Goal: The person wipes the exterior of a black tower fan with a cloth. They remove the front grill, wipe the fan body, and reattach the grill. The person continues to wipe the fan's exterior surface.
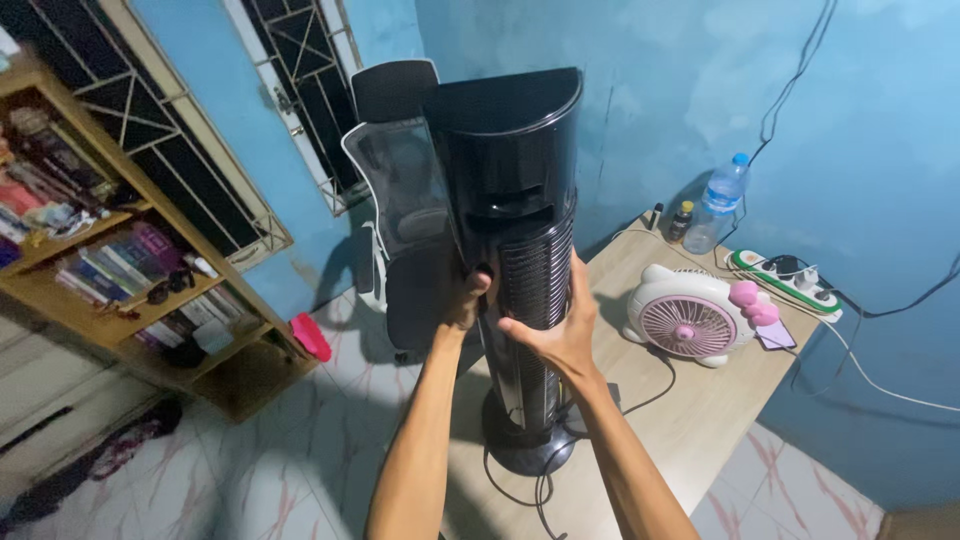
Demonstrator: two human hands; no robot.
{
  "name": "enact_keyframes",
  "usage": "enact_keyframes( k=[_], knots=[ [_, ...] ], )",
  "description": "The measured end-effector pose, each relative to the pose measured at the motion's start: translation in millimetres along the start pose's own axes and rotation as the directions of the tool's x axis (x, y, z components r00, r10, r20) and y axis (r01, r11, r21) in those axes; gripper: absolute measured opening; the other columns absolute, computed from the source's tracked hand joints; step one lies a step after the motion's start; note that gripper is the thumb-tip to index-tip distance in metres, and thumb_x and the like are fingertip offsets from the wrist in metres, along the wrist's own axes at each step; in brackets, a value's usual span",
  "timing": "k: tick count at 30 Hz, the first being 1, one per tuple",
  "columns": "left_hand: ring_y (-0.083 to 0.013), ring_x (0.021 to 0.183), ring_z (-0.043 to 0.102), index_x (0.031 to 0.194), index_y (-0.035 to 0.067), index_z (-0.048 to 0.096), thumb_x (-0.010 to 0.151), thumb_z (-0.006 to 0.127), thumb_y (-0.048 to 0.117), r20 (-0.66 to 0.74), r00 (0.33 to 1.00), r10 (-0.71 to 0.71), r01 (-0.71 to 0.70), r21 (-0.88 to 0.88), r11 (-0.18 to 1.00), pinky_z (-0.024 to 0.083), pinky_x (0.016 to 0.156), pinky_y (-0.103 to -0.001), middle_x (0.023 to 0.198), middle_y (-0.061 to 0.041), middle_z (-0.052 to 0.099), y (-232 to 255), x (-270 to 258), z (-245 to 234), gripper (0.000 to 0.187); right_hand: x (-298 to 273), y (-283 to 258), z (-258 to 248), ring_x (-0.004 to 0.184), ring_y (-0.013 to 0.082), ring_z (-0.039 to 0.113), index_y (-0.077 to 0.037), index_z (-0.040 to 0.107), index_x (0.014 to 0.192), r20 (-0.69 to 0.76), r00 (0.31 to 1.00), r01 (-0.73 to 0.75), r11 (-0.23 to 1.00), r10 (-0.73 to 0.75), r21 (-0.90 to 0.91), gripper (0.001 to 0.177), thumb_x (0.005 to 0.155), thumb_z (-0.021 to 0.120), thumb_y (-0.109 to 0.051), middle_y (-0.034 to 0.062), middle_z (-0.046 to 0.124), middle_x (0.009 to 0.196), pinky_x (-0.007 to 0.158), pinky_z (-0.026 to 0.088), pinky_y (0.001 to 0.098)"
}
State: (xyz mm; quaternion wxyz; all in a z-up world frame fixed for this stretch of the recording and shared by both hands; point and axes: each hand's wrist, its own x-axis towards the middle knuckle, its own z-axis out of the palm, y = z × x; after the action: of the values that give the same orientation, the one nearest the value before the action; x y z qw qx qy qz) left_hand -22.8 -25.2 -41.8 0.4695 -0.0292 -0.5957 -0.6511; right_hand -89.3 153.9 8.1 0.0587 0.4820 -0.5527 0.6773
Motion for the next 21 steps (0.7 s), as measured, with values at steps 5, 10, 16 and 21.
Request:
enact_keyframes(
  k=[5, 10, 16, 21],
  knots=[
    [-0.0253, 0.128, 0.057, 0.146, -0.003, 0.052, 0.071, 0.08, 0.077, -0.027, 0.999, -0.033, 0.037, 0.177, 0.983, 0.046, 0.111, -0.04, 0.138, -0.012, 0.062, 11.6, -0.2, -0.2, 0.114, -1.1, 5.9, -6.7, 0.141, 0.0342, 0.054, 0.001, 0.026, 0.163, 0.046, 0.999, 0.027, 0.999, -0.025, -0.036, 0.123, 0.073, 0.087, -0.056, 0.0229, 0.05, 0.154, 0.12, 0.043, 0.0429],
    [-0.0238, 0.135, 0.052, 0.153, 0.0, 0.037, 0.071, 0.082, 0.076, 0.071, 0.993, 0.089, -0.103, 0.227, 0.969, 0.04, 0.117, -0.038, 0.144, -0.011, 0.055, 65.4, 22.2, 28.7, 0.121, 13.4, -11.2, -3.7, 0.138, 0.0319, 0.058, -0.004, 0.014, 0.167, 0.003, 1.0, -0.018, 0.996, 0.017, 0.091, 0.125, 0.079, 0.081, -0.061, 0.0229, 0.05, 0.156, 0.116, 0.047, 0.0405],
    [-0.0242, 0.135, 0.056, 0.157, 0.0, 0.034, 0.07, 0.085, 0.072, 0.054, 0.987, 0.153, -0.162, 0.233, 0.959, 0.047, 0.115, -0.039, 0.145, -0.013, 0.055, 106.7, 29.8, 60.1, 0.123, 18.0, -20.0, 1.4, 0.135, 0.0303, 0.062, -0.004, 0.012, 0.167, -0.009, 0.999, 0.044, 0.994, -0.043, 0.104, 0.119, 0.085, 0.081, -0.056, 0.022, 0.056, 0.151, 0.117, 0.048, 0.0397],
    [-0.0241, 0.132, 0.056, 0.155, -0.002, 0.034, 0.074, 0.089, 0.065, 0.032, 0.986, 0.165, -0.168, 0.206, 0.964, 0.047, 0.115, -0.04, 0.142, -0.014, 0.055, 110.7, 28.5, 67.5, 0.118, 14.6, -15.5, 4.1, 0.131, 0.0283, 0.065, -0.002, 0.015, 0.166, -0.035, 0.999, 0.028, 0.993, -0.024, 0.113, 0.119, 0.083, 0.082, -0.055, 0.0204, 0.06, 0.147, 0.114, 0.05, 0.0378]
  ],
)
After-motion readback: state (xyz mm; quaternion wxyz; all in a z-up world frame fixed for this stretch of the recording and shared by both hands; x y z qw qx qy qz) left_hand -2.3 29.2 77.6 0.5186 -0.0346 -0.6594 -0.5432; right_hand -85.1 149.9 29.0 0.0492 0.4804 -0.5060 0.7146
